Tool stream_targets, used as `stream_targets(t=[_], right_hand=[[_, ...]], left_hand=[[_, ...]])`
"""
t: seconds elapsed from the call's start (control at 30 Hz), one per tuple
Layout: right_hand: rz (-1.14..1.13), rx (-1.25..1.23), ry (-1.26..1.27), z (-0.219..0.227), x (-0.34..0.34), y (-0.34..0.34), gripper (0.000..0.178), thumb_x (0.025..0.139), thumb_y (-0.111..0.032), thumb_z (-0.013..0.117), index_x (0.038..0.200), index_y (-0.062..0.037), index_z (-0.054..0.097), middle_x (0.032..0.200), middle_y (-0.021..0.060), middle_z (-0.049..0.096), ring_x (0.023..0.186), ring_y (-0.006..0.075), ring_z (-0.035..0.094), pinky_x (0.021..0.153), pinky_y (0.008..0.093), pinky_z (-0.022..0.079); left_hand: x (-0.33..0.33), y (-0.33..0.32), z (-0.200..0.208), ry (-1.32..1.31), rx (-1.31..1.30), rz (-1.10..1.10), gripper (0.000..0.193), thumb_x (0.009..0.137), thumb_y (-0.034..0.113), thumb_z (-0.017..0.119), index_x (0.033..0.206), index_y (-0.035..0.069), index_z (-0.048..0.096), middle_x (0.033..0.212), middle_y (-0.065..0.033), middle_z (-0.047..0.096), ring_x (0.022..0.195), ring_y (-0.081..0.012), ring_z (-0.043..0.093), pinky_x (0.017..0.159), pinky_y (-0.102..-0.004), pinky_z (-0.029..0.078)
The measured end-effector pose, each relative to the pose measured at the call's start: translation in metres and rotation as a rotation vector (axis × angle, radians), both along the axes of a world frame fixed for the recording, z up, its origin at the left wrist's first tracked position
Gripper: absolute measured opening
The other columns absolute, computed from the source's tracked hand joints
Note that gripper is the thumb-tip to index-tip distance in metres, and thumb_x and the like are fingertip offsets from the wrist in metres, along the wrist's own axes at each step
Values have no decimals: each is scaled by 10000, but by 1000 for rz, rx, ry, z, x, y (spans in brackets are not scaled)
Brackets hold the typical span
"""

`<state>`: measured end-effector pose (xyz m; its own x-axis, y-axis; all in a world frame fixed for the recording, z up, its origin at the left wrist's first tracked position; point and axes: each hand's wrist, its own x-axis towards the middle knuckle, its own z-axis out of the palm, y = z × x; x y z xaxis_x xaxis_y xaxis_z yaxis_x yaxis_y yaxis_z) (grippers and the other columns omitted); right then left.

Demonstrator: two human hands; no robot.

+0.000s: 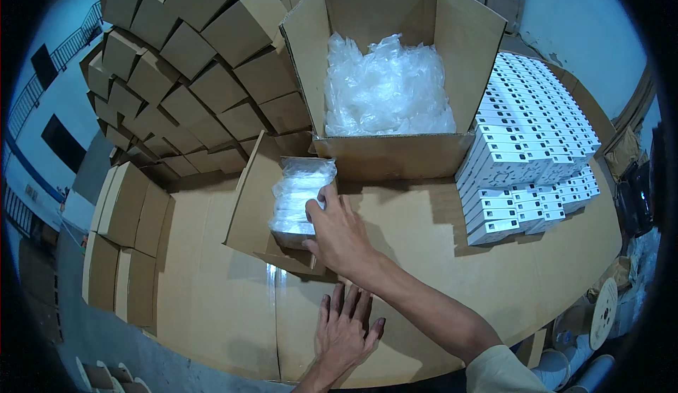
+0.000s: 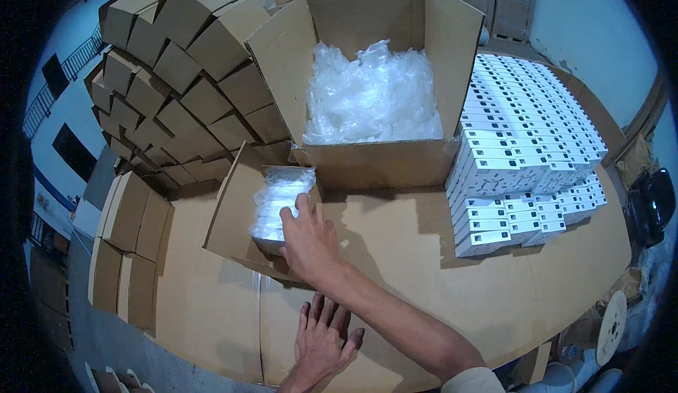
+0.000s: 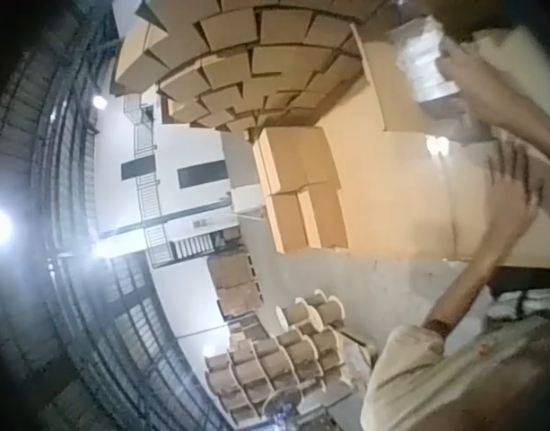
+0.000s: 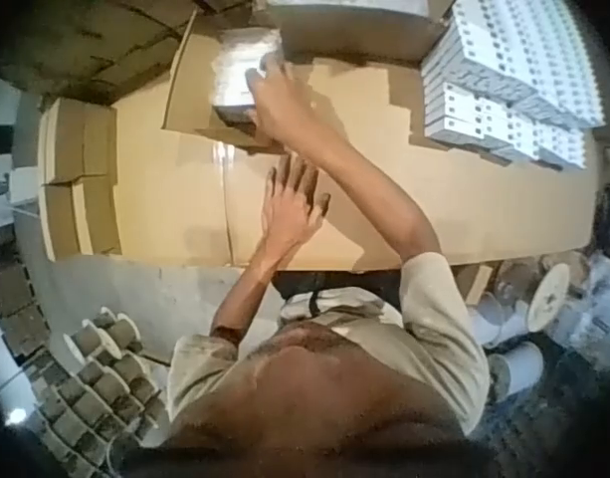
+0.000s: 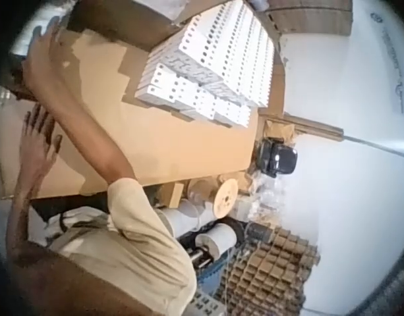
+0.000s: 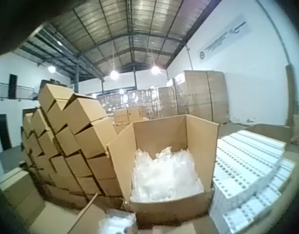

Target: Packing small white product boxes into bubble wrap and then into larger shipping boxes.

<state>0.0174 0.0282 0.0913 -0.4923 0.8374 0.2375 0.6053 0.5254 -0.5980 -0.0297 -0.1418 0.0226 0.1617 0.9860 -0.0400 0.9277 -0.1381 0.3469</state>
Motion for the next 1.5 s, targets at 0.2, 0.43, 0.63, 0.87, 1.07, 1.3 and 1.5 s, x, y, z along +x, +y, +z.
stream_targets(t=[0.2,0.43,0.63,0.87,1.07,1.3,1.5], right_hand=[[-54,-14,-108,-10,-21,6,366,696,132,697,1044,137,585,1269,250,419,1055,453,595,781,502,621],[-102,-17,-74,-6,-24,10,329,700,106,721,1005,140,602,1245,247,456,1032,444,627,785,500,624],[-116,-98,-145,-14,-22,10,435,754,-115,814,1066,99,599,1237,265,472,1043,452,625,847,515,581],[12,-87,104,8,20,-2,513,794,-199,824,1187,0,562,1286,225,469,1118,420,584,952,540,501],[-47,252,170,17,85,-3,503,849,-210,790,1261,-42,556,1414,218,437,1187,410,565,1021,499,484],[-146,405,162,18,188,-31,203,847,-97,759,1011,-44,652,1092,121,636,1019,318,631,848,418,524],[-326,371,77,13,264,-56,244,853,-94,749,1077,-63,657,1150,108,665,1084,307,635,910,415,510]], left_hand=[[0,1,0,-11,-28,-4,708,958,475,549,1501,36,432,1576,-183,371,1460,-434,279,1156,-629,251],[1,2,-5,-20,-11,15,700,958,474,553,1497,41,442,1586,-192,358,1463,-445,284,1167,-635,233],[1,2,-2,-19,3,5,702,956,471,562,1498,40,447,1577,-189,370,1459,-443,291,1170,-625,233],[5,2,0,-54,63,-1,726,896,434,644,1469,22,473,1533,-222,414,1416,-477,346,1165,-629,241],[8,18,-4,-80,122,20,700,882,423,634,1455,46,495,1517,-191,449,1411,-453,354,1165,-624,241],[19,59,-8,-137,215,-72,621,856,295,681,1408,54,529,1499,-180,462,1419,-435,356,1173,-579,262],[27,100,-10,-196,293,-125,493,882,172,653,1340,27,545,1469,-201,471,1410,-434,362,1180,-543,266]])
